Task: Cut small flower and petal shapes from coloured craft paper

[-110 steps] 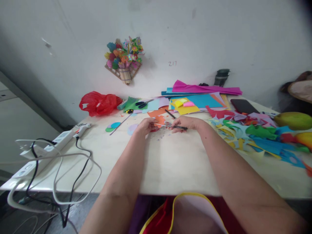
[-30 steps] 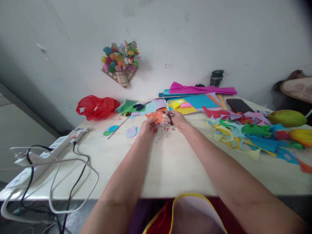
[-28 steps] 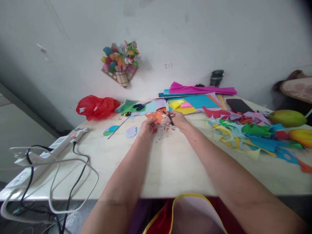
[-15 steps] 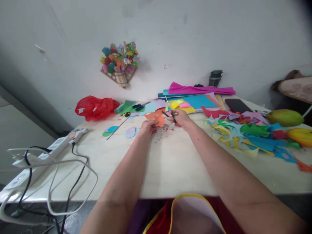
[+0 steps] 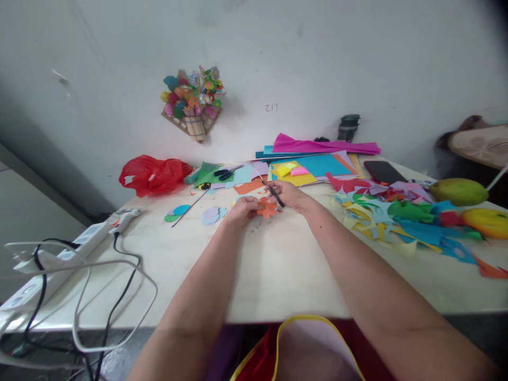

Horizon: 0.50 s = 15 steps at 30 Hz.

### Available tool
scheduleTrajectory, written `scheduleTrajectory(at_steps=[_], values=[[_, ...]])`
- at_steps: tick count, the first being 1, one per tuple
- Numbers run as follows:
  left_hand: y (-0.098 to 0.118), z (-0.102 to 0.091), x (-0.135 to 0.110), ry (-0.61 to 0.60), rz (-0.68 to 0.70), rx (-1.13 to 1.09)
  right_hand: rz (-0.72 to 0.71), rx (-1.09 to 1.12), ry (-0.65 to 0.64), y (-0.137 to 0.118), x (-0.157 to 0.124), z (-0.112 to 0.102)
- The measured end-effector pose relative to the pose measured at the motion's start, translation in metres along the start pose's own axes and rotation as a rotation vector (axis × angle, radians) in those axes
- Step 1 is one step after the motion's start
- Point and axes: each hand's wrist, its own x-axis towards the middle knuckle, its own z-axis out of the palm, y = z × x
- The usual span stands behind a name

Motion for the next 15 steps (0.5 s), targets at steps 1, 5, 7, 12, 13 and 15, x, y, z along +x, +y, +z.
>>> scheduleTrajectory(at_steps=[1,5,7,12,13,15], values=[[0.0,0.0,0.0,-0.004,-0.001,0.001,-0.004,-0.004,-0.001,0.0,0.0,0.0],[0.0,0.0,0.0,-0.017,0.011,-0.012,-0.019,-0.013,0.058,0.002,0.002,0.002],[0.0,0.0,0.0,-0.008,0.026,-0.007,-0.023,0.001,0.107,0.003,0.003,0.004],[-0.001,-0.001,0.003,0.042,0.089,-0.041,-0.004,0.037,0.172,0.003,0.004,0.01],[-0.001,-0.002,0.003,0.053,0.098,-0.057,0.007,0.041,0.185,0.002,0.003,0.011],[-0.002,-0.002,0.005,0.074,0.105,-0.087,0.031,0.05,0.207,0.0,0.002,0.013]])
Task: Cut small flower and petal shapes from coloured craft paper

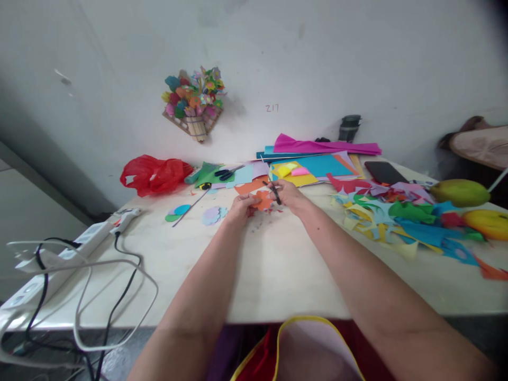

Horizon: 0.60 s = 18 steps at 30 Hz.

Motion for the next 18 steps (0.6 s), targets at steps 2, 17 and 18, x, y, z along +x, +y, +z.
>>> scheduleTrajectory(at_steps=[2,17,18], values=[[-0.001,0.0,0.001,0.017,-0.002,-0.024,0.02,0.008,0.02,-0.002,-0.001,0.002],[0.001,-0.008,0.006,0.146,0.094,-0.179,0.071,-0.101,-0.064,-0.002,-0.001,-0.011],[0.001,-0.009,0.007,0.158,0.103,-0.197,0.067,-0.12,-0.1,0.0,0.0,-0.014]])
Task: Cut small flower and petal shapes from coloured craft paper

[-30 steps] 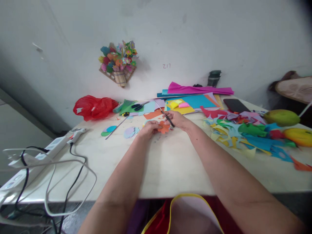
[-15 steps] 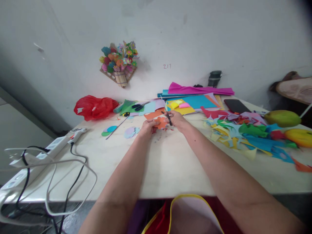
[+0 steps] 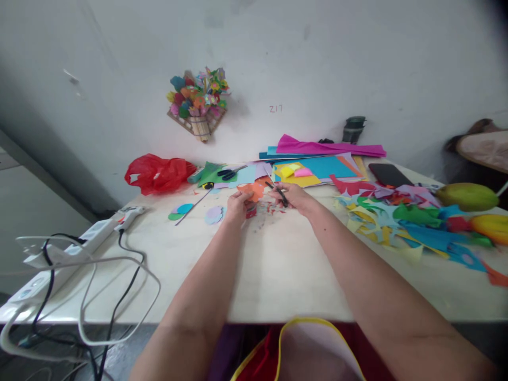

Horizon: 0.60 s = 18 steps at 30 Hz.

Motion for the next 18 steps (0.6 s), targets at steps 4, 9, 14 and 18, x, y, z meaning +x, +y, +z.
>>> scheduleTrajectory(at_steps=[4,9,14,18], values=[[0.001,-0.005,0.005,0.08,0.026,-0.081,-0.003,-0.063,-0.147,0.004,0.001,-0.008],[0.003,-0.005,0.008,0.194,0.041,-0.199,0.005,-0.139,-0.312,0.004,-0.001,-0.015],[0.004,0.0,0.006,0.261,0.053,-0.272,0.011,-0.183,-0.422,0.007,-0.001,-0.014],[0.005,0.004,0.003,0.293,0.047,-0.299,0.021,-0.213,-0.446,0.004,-0.006,-0.004]])
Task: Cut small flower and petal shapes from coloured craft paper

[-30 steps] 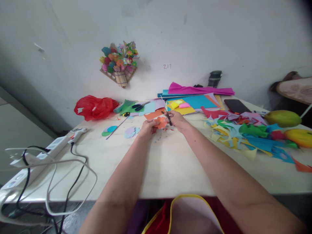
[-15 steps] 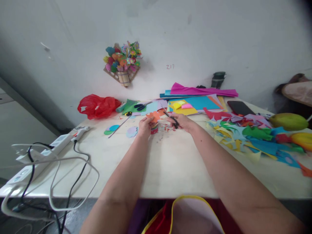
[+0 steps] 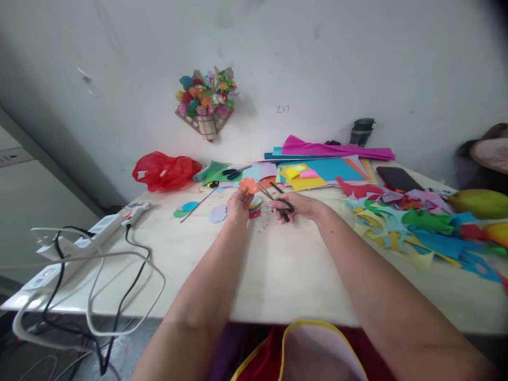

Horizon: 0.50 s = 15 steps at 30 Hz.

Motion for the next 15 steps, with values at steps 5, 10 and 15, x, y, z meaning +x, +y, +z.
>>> scheduleTrajectory(at_steps=[5,10,15], values=[[-0.001,0.003,-0.003,0.072,-0.002,-0.018,0.017,-0.002,0.004,-0.008,0.0,0.014],[-0.001,0.005,-0.005,0.101,-0.007,-0.041,0.022,-0.024,0.021,-0.013,0.0,0.023],[-0.001,0.006,-0.007,0.099,-0.036,-0.042,0.024,0.008,0.042,-0.011,0.004,0.028]])
